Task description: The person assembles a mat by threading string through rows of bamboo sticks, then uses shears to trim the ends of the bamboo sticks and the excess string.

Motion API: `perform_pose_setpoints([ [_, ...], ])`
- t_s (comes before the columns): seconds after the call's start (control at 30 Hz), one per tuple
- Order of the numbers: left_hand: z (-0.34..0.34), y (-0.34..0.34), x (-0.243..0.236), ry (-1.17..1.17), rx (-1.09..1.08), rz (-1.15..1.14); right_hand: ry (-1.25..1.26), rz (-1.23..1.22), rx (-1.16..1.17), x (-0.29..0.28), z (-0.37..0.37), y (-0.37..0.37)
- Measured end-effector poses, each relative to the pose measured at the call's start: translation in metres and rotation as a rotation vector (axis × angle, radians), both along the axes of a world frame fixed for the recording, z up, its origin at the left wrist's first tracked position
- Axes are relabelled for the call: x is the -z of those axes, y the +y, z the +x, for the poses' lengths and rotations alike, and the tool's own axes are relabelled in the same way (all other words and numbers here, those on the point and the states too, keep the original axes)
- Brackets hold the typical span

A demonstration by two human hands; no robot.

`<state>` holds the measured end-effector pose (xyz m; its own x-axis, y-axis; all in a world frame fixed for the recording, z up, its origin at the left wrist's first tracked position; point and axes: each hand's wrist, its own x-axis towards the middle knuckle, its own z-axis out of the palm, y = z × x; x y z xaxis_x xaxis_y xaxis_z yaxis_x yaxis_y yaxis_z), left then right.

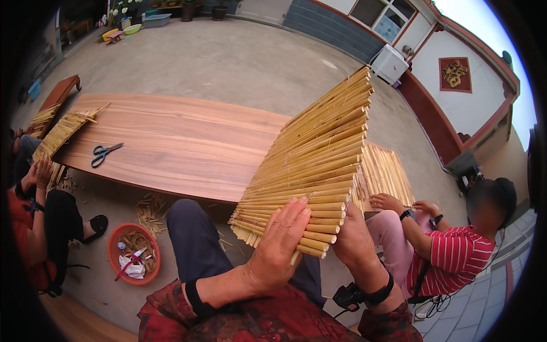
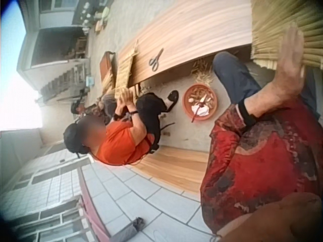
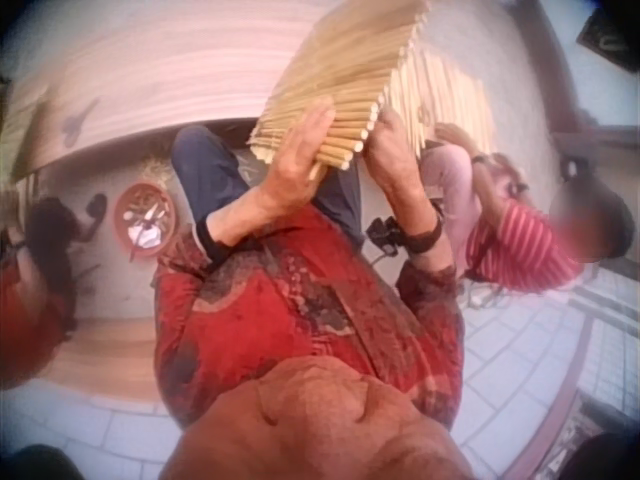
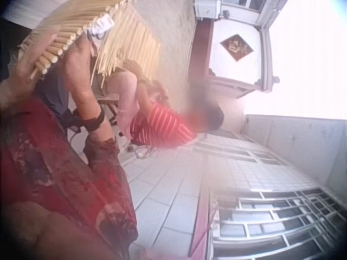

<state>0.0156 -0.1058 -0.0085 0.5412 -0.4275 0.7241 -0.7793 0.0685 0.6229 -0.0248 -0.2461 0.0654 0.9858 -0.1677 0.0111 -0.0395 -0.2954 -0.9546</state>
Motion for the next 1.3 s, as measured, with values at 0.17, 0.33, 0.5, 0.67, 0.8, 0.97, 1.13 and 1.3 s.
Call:
perform_pose_setpoints([
  [0.17, 0.000, -0.001, 0.000, 0.002, 0.011, 0.005, 0.023, 0.291, 0.094, 0.006, 0.003, -0.009],
  [0.33, 0.007, 0.002, -0.001, -0.007, -0.035, -0.041, 0.108, 0.334, 0.043, 0.001, 0.016, -0.015],
  [0.5, 0.018, 0.014, -0.003, -0.092, -0.047, 0.043, -0.048, -0.010, -0.034, 0.011, 0.043, -0.031],
  [0.67, 0.038, 0.028, -0.010, -0.196, -0.082, 0.245, -0.279, -0.195, -0.035, 0.045, 0.074, -0.034],
  [0.8, 0.069, 0.038, 0.004, -0.314, -0.185, 0.399, -0.156, -0.038, -0.091, 0.086, 0.109, -0.025],
  [0.97, 0.090, 0.040, 0.036, -0.375, -0.198, 0.573, -0.165, 0.004, -0.175, 0.149, 0.135, -0.030],
  [1.13, 0.094, 0.049, 0.076, -0.486, -0.151, 0.753, -0.126, -0.165, -0.388, 0.193, 0.121, -0.034],
  [1.3, 0.087, 0.066, 0.117, -0.528, -0.107, 0.880, 0.235, -0.690, -0.533, 0.154, 0.068, -0.066],
])
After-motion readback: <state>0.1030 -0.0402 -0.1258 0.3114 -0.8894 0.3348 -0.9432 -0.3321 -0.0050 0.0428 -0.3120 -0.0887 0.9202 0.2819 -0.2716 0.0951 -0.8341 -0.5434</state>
